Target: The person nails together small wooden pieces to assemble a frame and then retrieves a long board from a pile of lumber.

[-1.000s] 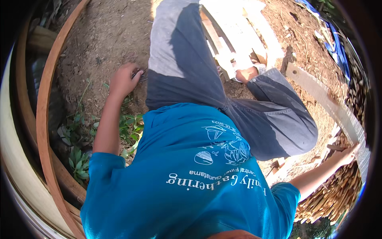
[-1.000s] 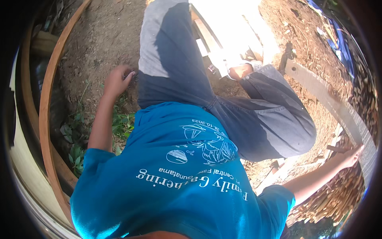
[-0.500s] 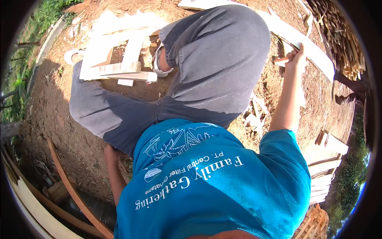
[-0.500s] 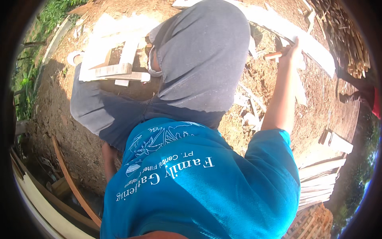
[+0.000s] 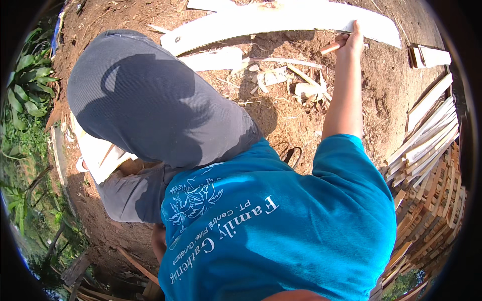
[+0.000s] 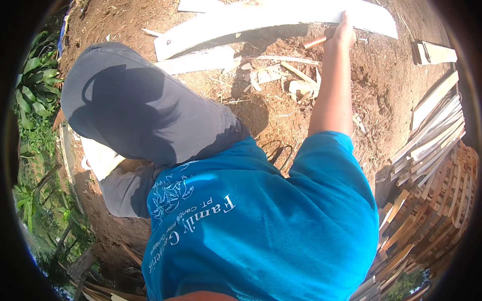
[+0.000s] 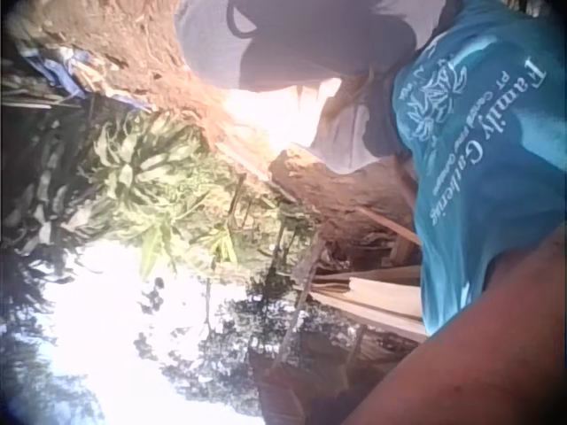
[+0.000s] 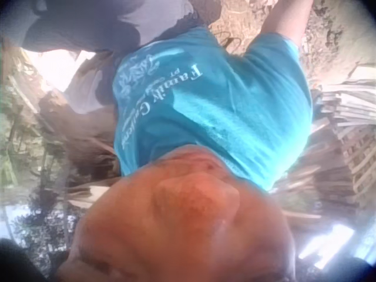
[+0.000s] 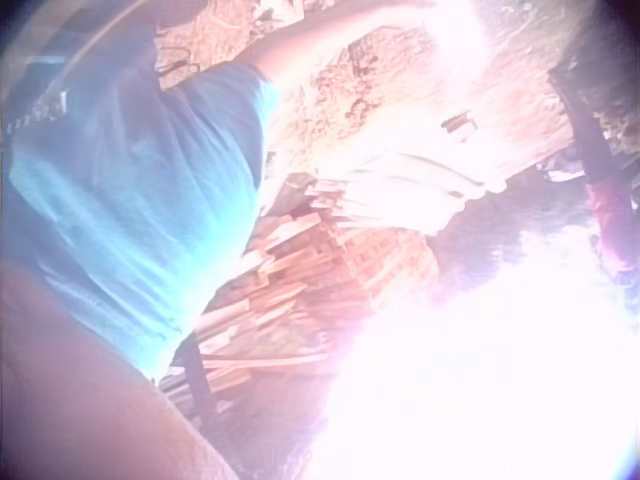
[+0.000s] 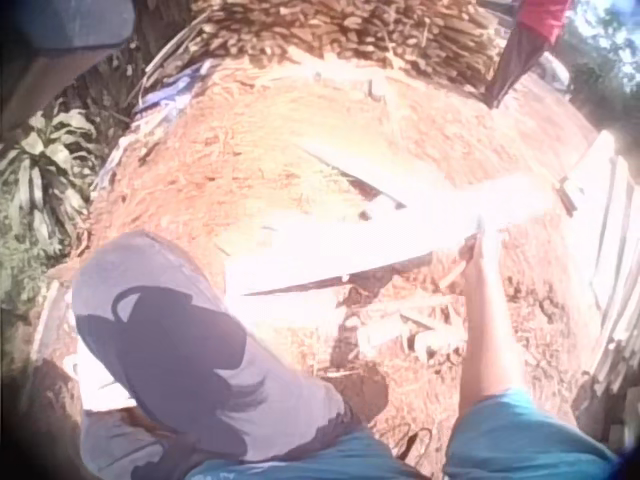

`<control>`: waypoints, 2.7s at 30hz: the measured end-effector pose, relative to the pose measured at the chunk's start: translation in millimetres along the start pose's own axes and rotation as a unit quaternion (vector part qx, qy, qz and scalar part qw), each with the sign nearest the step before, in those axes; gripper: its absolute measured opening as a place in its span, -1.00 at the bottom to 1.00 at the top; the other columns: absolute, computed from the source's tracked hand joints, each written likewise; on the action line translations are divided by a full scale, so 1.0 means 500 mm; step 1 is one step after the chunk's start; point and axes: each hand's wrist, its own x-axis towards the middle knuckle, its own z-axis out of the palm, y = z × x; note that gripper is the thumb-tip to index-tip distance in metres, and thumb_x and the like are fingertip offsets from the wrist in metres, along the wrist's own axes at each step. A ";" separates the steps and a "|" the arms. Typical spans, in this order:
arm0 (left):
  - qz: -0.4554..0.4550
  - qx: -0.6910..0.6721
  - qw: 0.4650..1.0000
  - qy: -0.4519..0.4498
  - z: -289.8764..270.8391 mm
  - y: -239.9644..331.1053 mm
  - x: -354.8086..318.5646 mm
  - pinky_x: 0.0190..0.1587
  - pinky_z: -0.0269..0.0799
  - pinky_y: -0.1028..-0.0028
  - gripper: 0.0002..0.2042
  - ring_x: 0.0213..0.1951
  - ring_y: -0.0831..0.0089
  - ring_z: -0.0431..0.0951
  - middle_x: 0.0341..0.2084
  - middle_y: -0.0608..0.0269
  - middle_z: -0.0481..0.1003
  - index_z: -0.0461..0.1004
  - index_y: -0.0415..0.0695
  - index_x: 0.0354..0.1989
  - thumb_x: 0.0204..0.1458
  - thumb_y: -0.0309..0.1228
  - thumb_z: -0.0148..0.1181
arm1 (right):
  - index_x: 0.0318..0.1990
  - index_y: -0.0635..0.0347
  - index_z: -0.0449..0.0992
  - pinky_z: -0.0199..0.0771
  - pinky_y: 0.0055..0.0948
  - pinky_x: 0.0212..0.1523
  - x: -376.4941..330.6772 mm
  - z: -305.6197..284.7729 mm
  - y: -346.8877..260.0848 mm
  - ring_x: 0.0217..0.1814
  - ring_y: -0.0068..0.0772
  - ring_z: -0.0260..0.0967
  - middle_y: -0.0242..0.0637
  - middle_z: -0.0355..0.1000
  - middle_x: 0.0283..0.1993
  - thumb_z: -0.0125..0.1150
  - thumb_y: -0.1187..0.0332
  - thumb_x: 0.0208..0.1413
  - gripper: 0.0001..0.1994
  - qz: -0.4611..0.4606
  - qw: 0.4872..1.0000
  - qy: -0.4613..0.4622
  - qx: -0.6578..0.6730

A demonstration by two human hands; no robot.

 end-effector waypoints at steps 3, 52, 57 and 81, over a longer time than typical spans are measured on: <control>-0.036 -0.011 0.998 -0.048 -0.042 0.004 0.015 -0.18 0.58 0.27 -0.52 -0.20 0.18 0.66 -0.19 -0.02 0.62 0.48 -0.26 0.10 -0.05 -0.43 0.36 | -0.36 0.10 0.36 0.15 -0.55 -0.72 0.057 -0.123 -0.007 -0.71 -0.59 0.04 -0.49 0.14 -0.62 0.38 0.12 0.14 -0.67 0.011 0.997 0.079 0.009; 0.054 -0.273 0.944 0.176 -0.378 -0.028 0.040 -0.47 0.44 0.55 -0.80 -0.48 0.52 0.50 -0.33 0.26 0.47 0.39 -0.21 -0.05 0.20 -0.67 -0.07 | -0.18 0.03 0.22 0.12 -0.63 -0.64 0.079 0.189 0.044 -0.65 -0.69 0.06 -0.44 0.33 -0.44 0.28 0.37 0.25 -0.74 0.002 0.986 -0.147 0.083; 0.118 -0.234 0.938 0.227 -0.430 0.071 0.059 -0.33 0.44 0.56 -0.73 -0.40 0.56 0.47 -0.24 0.28 0.45 0.40 -0.18 -0.02 0.17 -0.72 -0.08 | -0.19 0.05 0.28 0.15 -0.54 -0.63 0.054 0.200 0.053 -0.65 -0.65 0.06 -0.40 0.38 -0.39 0.29 0.34 0.24 -0.76 -0.024 0.985 -0.157 0.072; 0.236 -0.259 0.897 0.271 -0.329 0.114 0.142 -0.16 0.45 0.53 -0.75 -0.17 0.53 0.50 -0.03 0.22 0.43 0.39 -0.22 -0.01 0.20 -0.72 -0.08 | -0.24 0.39 0.62 0.52 -0.18 0.00 -0.029 0.205 0.273 -0.12 -0.05 0.59 0.06 0.60 -0.26 0.42 -0.27 -0.10 -0.28 -0.216 0.868 0.002 -0.447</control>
